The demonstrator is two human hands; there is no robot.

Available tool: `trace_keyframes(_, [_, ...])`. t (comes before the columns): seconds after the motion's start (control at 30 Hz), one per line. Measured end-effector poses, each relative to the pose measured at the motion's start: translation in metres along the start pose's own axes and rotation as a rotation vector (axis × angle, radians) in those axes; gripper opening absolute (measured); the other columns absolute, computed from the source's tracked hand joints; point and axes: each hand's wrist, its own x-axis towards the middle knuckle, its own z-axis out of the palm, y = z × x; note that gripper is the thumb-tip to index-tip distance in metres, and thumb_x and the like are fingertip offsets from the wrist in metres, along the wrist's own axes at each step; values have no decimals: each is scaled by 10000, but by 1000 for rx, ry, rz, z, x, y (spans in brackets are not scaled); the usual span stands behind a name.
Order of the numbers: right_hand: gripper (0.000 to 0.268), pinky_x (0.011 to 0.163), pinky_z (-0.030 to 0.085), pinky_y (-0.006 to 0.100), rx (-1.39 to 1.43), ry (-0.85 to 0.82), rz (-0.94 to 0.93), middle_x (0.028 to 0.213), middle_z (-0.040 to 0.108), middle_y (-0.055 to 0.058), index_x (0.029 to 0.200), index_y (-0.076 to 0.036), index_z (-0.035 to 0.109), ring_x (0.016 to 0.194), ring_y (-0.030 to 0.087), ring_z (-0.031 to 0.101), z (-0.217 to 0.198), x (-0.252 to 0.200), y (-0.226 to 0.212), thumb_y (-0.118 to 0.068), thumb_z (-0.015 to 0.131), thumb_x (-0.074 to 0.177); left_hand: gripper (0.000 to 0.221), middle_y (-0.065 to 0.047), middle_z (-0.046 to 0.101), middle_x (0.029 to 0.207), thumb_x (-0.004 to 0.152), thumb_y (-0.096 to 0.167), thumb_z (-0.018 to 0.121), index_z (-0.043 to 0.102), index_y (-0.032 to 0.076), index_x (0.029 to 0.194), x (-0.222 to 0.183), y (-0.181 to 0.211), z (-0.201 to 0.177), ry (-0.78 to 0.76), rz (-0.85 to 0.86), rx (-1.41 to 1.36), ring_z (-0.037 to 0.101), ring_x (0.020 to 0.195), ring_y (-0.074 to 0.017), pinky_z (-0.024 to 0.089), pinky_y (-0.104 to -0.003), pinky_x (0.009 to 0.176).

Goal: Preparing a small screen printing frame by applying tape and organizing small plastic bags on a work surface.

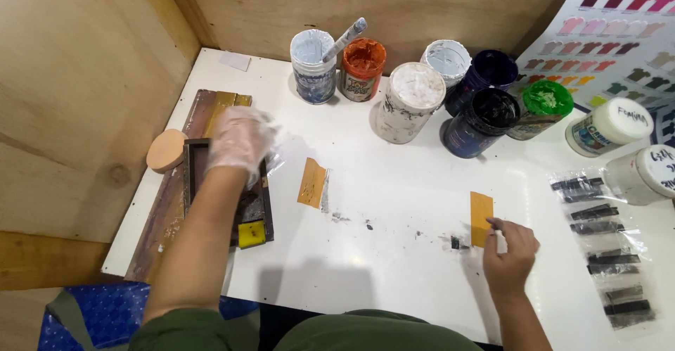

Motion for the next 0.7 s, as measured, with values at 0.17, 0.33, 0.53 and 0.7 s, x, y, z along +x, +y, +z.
trace_keyframes(0.17, [241,846,505,389,422,-219,-107,920,747,64,1131,-146,769,862,290,688,9,41,-98,-126,713,897,250,-134,769,845,861,451,736,827,296,1034,40,-133,89,742,21,-209,738,893,-398,585,-509,694])
trace_keyframes(0.33, [270,863,534,438,485,-744,-176,967,795,79,1145,-172,769,947,318,724,53,54,-213,-213,700,887,334,-145,773,853,848,529,731,830,234,970,-57,-167,103,600,-227,-314,738,949,-412,591,-536,815])
trace_keyframes(0.53, [356,914,379,446,140,-1007,-415,1000,781,75,1240,-166,722,978,303,692,131,48,-308,-357,581,974,328,-141,788,887,758,448,730,839,190,929,-70,-177,129,413,-263,-366,726,998,-412,581,-522,863])
trace_keyframes(0.7, [379,939,358,419,47,-970,-582,1055,753,91,1202,-137,739,997,260,641,171,32,-330,-394,547,1001,345,-153,791,900,817,445,691,832,185,993,-41,-200,149,422,-310,-337,735,1029,-380,604,-484,885])
